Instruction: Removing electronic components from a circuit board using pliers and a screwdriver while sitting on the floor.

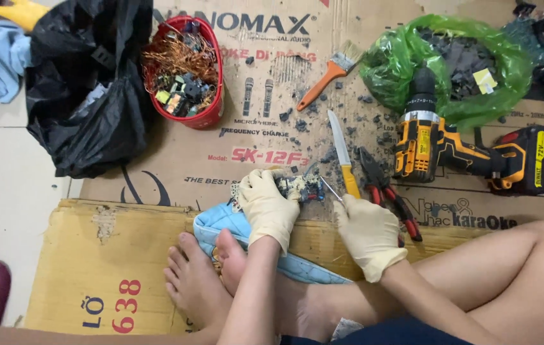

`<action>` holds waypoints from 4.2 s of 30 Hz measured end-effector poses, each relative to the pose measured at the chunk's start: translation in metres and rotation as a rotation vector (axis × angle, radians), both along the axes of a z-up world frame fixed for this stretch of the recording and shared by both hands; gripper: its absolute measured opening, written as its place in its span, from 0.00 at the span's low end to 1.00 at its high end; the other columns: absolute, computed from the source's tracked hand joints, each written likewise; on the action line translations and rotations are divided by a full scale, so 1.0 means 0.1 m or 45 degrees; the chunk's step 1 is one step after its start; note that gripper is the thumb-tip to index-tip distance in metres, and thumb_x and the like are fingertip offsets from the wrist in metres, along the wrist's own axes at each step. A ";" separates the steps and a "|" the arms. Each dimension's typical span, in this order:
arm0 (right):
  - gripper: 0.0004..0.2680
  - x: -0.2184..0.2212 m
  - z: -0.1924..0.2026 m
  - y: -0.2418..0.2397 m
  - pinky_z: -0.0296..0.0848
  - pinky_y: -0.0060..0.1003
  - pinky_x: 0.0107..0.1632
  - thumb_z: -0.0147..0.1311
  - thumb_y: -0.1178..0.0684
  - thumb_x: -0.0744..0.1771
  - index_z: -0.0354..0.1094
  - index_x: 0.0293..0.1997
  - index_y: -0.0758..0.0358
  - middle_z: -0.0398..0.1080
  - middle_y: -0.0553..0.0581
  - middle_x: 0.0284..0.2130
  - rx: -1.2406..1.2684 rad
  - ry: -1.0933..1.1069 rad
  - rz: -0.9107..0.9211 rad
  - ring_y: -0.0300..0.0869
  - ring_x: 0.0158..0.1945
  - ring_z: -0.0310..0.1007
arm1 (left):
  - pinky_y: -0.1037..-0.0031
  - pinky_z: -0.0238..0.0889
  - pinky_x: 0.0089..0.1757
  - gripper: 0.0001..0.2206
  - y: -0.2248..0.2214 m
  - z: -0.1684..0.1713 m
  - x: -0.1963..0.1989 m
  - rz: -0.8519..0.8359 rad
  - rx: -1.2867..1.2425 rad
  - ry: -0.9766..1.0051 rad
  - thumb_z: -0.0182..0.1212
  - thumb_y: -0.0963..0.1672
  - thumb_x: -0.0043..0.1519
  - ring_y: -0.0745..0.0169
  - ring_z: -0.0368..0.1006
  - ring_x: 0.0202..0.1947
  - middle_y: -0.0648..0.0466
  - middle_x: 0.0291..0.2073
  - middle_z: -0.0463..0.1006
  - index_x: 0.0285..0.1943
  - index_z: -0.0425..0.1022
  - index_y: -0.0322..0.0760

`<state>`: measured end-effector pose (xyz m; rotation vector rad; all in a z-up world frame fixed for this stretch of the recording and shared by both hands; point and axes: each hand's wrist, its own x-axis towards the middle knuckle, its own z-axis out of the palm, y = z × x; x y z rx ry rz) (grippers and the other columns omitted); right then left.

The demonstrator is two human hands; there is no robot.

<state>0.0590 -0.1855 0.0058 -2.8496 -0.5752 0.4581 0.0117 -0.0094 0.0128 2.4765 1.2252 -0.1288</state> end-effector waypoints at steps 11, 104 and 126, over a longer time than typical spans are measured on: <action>0.17 0.47 0.70 0.15 0.70 0.51 0.60 0.52 0.39 0.66 0.75 0.56 0.53 0.77 0.57 0.49 0.637 0.292 -0.323 0.53 0.56 0.74 | 0.55 0.40 0.67 0.25 -0.15 0.23 -0.04 -0.030 0.009 -0.110 0.67 0.54 0.54 0.51 0.47 0.72 0.58 0.61 0.60 0.59 0.65 0.56; 0.07 0.77 -0.08 -0.63 0.77 0.45 0.35 0.60 0.49 0.56 0.79 0.29 0.57 0.77 0.59 0.26 0.410 0.531 -0.487 0.48 0.31 0.80 | 0.71 0.69 0.40 0.18 0.13 -0.06 0.57 0.785 -0.674 -1.139 0.74 0.55 0.52 0.61 0.76 0.35 0.55 0.28 0.79 0.38 0.76 0.43; 0.05 -0.08 1.18 -0.58 0.73 0.38 0.47 0.63 0.54 0.54 0.69 0.17 0.58 0.62 0.54 0.33 0.479 0.314 -0.104 0.55 0.36 0.73 | 0.75 0.67 0.34 0.19 0.01 -0.02 0.72 0.740 -0.345 -1.268 0.73 0.50 0.52 0.61 0.77 0.31 0.54 0.28 0.80 0.48 0.75 0.46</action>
